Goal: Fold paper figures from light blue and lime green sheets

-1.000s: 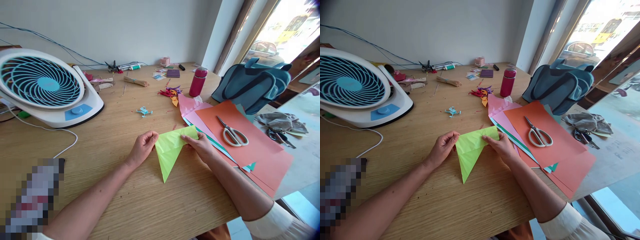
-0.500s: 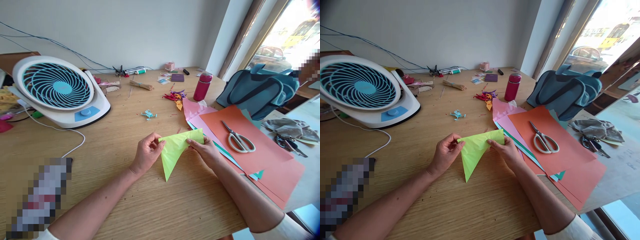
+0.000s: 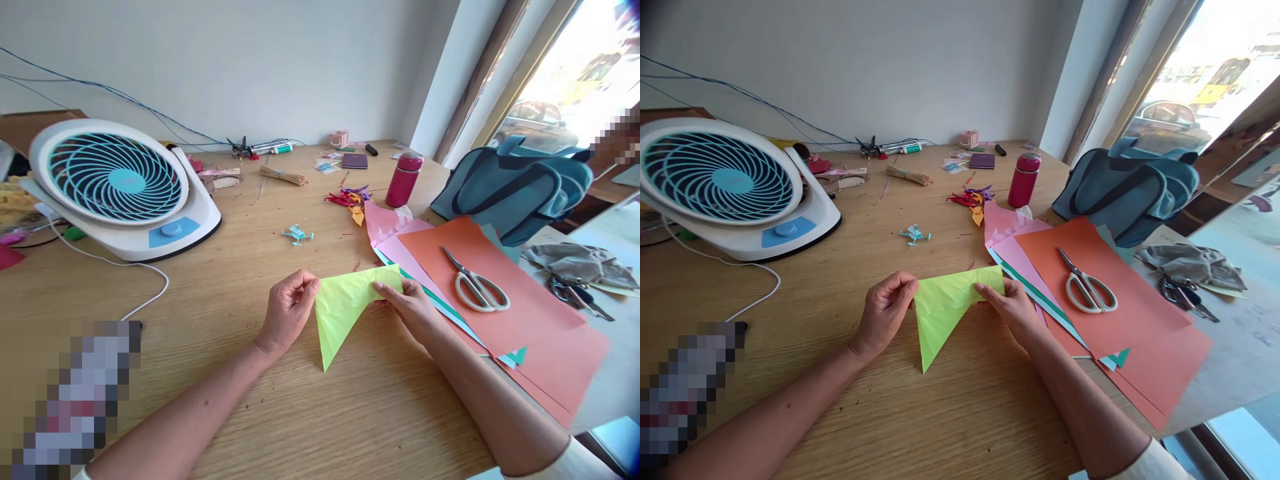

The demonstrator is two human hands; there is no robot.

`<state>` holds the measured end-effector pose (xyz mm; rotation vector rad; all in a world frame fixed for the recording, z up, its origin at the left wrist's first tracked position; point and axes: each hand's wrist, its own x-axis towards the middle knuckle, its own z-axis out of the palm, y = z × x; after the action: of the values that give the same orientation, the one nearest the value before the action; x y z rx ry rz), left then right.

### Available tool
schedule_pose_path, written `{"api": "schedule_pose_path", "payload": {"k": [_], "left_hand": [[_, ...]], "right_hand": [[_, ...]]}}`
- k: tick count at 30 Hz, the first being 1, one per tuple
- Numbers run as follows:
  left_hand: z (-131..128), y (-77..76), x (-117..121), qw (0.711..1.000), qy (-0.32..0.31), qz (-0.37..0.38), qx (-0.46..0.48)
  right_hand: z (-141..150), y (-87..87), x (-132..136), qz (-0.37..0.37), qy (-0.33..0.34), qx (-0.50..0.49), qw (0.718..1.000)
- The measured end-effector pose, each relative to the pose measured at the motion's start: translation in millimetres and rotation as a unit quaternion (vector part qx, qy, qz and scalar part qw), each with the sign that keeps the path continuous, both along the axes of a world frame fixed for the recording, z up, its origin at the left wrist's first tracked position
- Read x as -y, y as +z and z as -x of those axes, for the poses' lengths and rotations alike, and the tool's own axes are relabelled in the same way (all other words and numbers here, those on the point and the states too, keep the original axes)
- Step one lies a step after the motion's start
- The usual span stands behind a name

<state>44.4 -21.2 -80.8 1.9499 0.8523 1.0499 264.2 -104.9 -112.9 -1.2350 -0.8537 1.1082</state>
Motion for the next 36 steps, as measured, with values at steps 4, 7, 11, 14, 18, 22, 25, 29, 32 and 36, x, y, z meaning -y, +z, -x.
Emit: {"api": "schedule_pose_path", "payload": {"k": [4, 7, 11, 14, 18, 22, 25, 29, 32, 36], "left_hand": [[1, -4.1, -4, 1.000, 0.002, -0.007, -0.006], [1, -7.0, -5, 1.000, -0.003, -0.007, -0.013], [1, -8.7, -7, 1.000, -0.007, -0.006, -0.013], [0, -9.2, -8, 1.000, -0.004, 0.014, 0.012], [-1, -10.4, -10, 0.997, -0.017, 0.067, 0.041], [-4, -12.9, -10, 0.985, -0.054, 0.154, 0.052], [-7, -15.8, -10, 0.965, -0.070, 0.246, 0.063], [-8, -17.3, -15, 0.948, -0.039, 0.300, 0.100], [-4, -16.3, -25, 0.937, -0.020, 0.327, 0.123], [1, -19.7, -37, 0.942, -0.013, 0.319, 0.104]], "right_hand": [[0, 6.2, 0, -0.017, -0.012, -0.005, 1.000], [0, 8.6, 0, -0.016, -0.031, 0.002, 0.999], [0, 7.1, 1, -0.026, -0.047, 0.011, 0.998], [0, 5.6, 1, -0.024, -0.038, 0.012, 0.999], [2, 4.7, 1, -0.015, -0.036, 0.010, 0.999], [3, 4.2, 0, -0.007, -0.053, 0.008, 0.999], [3, 3.8, -1, -0.008, -0.055, 0.017, 0.998], [2, 2.4, -2, -0.017, -0.044, 0.044, 0.998], [2, 1.3, -2, -0.018, 0.000, 0.080, 0.997], [4, 3.6, -1, 0.011, 0.070, 0.184, 0.980]]}}
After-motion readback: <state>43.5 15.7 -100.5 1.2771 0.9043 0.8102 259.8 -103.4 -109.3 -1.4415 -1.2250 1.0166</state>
